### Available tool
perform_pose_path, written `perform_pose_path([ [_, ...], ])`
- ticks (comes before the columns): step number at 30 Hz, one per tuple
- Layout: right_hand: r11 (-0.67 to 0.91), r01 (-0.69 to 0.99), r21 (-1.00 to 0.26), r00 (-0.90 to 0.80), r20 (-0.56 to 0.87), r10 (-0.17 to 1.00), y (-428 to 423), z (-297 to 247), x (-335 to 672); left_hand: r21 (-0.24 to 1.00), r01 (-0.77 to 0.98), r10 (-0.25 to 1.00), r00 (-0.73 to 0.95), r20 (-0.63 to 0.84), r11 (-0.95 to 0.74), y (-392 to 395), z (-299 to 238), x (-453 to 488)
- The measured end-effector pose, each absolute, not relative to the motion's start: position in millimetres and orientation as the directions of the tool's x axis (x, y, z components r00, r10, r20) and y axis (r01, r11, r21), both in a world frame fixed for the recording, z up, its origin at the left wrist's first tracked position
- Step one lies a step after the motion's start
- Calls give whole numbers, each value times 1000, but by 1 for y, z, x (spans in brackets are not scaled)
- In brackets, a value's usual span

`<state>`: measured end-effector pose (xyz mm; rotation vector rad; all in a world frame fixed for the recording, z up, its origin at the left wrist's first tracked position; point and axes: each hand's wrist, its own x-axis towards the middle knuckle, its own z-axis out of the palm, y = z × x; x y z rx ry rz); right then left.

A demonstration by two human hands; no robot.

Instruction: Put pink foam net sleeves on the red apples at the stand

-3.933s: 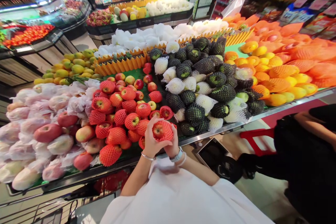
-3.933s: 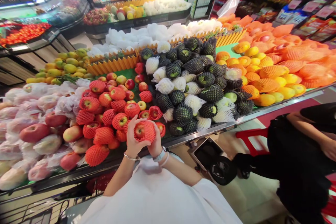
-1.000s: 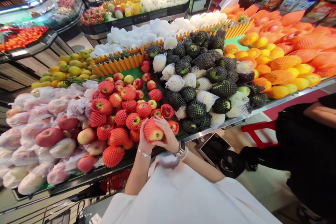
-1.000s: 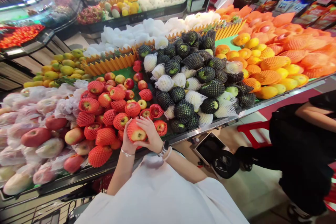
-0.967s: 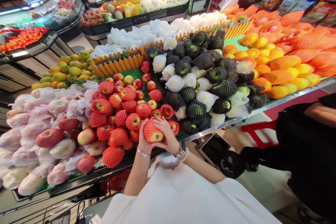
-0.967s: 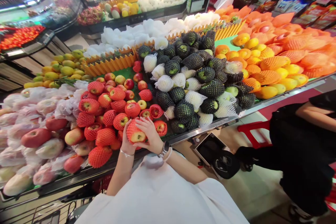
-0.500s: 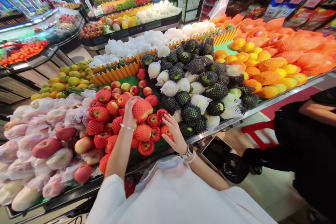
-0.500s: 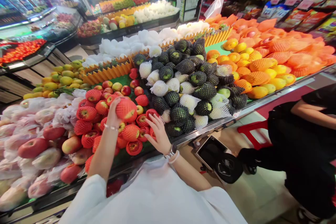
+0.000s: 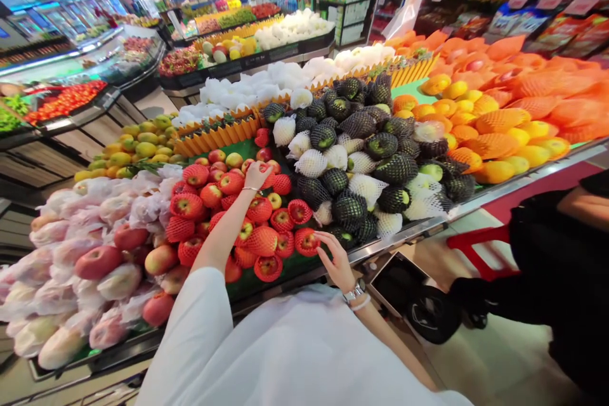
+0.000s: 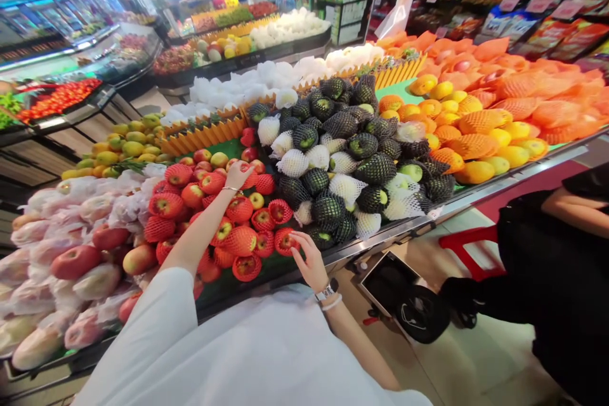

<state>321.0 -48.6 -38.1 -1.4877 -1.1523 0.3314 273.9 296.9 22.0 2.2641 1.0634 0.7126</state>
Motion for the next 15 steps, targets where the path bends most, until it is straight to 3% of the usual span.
perform_pose_path([
  [8,210,440,-873,395,398,828,-48,-40,295,707,461,782,586,212,-537,306,40,234],
  [10,230,411,-882,368,392,843,-47,-38,284,704,313,698,620,357,-638,296,61,194],
  [12,263,369,-892,248,367,897,-44,-37,271,694,270,659,648,382,-668,273,87,136],
  [15,322,279,-905,-60,319,946,-38,-41,245,705,307,708,594,382,-639,211,109,29],
])
